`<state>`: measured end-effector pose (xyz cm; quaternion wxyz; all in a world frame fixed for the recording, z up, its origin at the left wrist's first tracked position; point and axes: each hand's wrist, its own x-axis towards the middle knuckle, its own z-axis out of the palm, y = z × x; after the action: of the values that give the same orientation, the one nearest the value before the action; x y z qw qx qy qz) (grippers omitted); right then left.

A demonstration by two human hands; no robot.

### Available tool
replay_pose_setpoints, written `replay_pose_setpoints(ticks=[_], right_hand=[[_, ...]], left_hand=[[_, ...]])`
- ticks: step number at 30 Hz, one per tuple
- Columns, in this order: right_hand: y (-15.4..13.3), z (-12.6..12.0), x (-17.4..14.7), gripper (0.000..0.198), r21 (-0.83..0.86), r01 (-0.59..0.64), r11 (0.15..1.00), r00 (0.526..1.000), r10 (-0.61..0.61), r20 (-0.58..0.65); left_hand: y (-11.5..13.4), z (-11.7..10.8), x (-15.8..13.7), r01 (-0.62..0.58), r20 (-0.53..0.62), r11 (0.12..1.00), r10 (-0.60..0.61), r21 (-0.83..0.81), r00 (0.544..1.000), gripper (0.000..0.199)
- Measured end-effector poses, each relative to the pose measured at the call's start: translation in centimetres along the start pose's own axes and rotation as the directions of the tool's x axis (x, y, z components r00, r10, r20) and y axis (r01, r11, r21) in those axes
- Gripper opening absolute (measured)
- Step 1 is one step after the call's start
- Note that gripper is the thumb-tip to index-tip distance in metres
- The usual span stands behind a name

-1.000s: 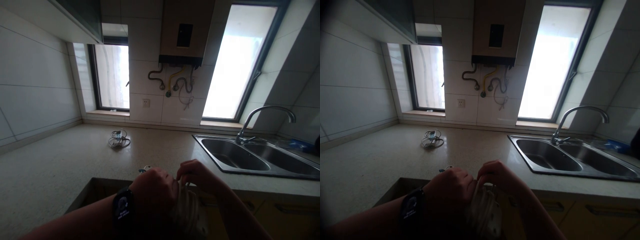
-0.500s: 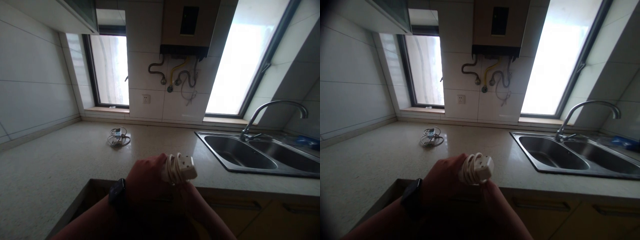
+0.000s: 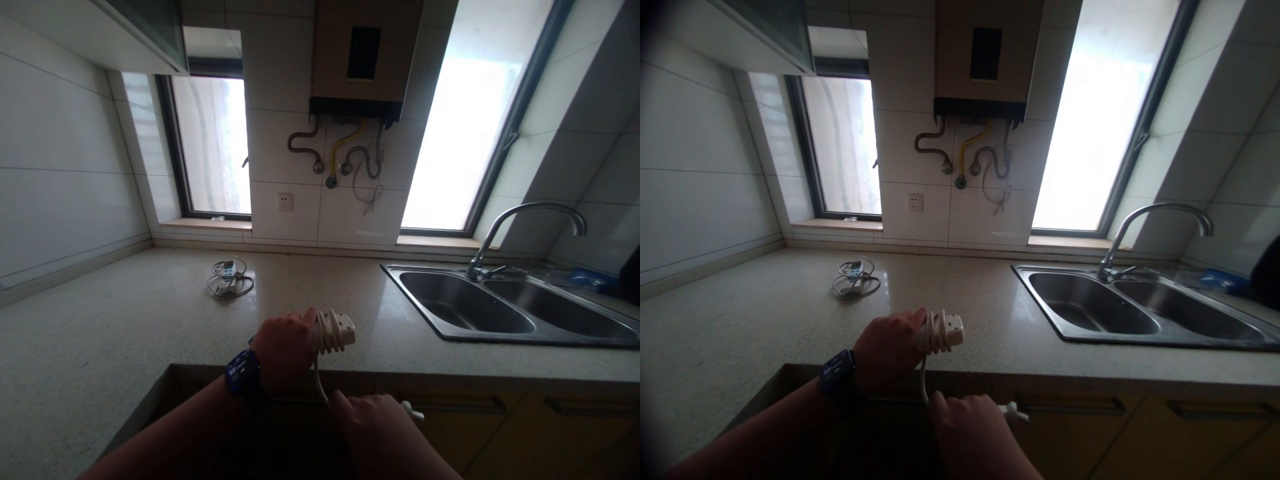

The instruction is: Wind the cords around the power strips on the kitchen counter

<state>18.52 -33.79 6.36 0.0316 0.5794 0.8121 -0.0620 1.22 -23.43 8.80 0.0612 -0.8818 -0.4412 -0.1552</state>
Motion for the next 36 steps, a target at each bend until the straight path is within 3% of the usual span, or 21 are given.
replay_pose_setpoints(ticks=[3, 5, 8, 13, 15, 17, 20, 22, 24, 27, 30, 34, 36], right_hand=[[0.5, -2.8, -0.7, 0.012, -0.12, 0.109, 0.987, 0.976, -0.13, -0.177], [1.1, -4.8, -0.9, 0.013, -0.191, 0.157, 0.969, 0.937, -0.207, -0.28], [2.1, -7.5, -0.4, 0.012, -0.217, 0.229, 0.949, 0.908, -0.289, -0.302], [4.4, -9.9, 1.9, 0.023, 0.031, 0.362, 0.932, 0.918, -0.351, -0.183], [5.5, -9.7, 3.0, 0.028, 0.182, 0.391, 0.902, 0.917, -0.366, -0.156], [6.3, -8.8, 4.1, 0.033, 0.345, 0.386, 0.856, 0.923, -0.359, -0.14], [7.1, -6.4, 5.4, 0.042, 0.634, 0.278, 0.722, 0.957, -0.262, -0.121], [7.1, -4.4, 6.0, 0.047, 0.81, 0.17, 0.562, 0.982, -0.167, -0.09], [6.7, -2.5, 6.3, 0.047, 0.916, 0.129, 0.381, 0.988, -0.124, -0.087], [5.8, 0.1, 6.5, 0.047, 0.973, 0.151, 0.175, 0.988, -0.056, -0.144], [4.9, 1.8, 6.5, 0.056, 0.983, 0.121, 0.142, 0.986, 0.093, -0.135], [4.7, 2.7, 6.1, 0.06, 0.977, 0.026, 0.21, 0.988, 0.143, -0.057], [4.7, 2.7, 5.7, 0.058, 0.965, -0.025, 0.263, 0.988, 0.152, -0.016]], left_hand=[[0.5, 0.7, -0.3, -0.063, 0.032, 0.997, 0.062, 0.045, 0.998, 0.024], [1.0, 1.1, -0.7, -0.127, 0.073, 0.99, 0.122, 0.058, 0.99, 0.024], [1.7, 1.4, -1.4, -0.228, 0.13, 0.972, 0.22, 0.05, 0.967, 0.021], [2.2, 0.8, -1.9, -0.445, 0.212, 0.892, 0.45, -0.074, 0.867, 0.014], [2.0, 0.3, -2.0, -0.511, 0.199, 0.849, 0.528, -0.131, 0.826, 0.015], [1.6, -0.2, -2.3, -0.513, 0.155, 0.835, 0.544, -0.201, 0.825, 0.022], [1.2, -0.8, -2.8, -0.369, 0.076, 0.84, 0.431, -0.398, 0.899, 0.04], [1.1, -0.7, -3.0, -0.205, 0.055, 0.815, 0.277, -0.542, 0.959, 0.058], [1.0, -0.2, -3.0, -0.111, 0.029, 0.746, 0.172, -0.657, 0.985, 0.079], [0.8, 0.7, -2.5, -0.093, -0.023, 0.612, 0.121, -0.785, 0.992, 0.096], [0.5, 1.1, -1.8, -0.058, -0.031, 0.517, 0.06, -0.854, 0.998, 0.091], [-0.1, 1.8, -1.0, -0.024, -0.032, 0.362, -0.016, -0.932, 0.999, 0.058], [-0.3, 2.6, -0.7, 0.042, 0.024, 0.279, -0.069, -0.959, 0.997, 0.054]])
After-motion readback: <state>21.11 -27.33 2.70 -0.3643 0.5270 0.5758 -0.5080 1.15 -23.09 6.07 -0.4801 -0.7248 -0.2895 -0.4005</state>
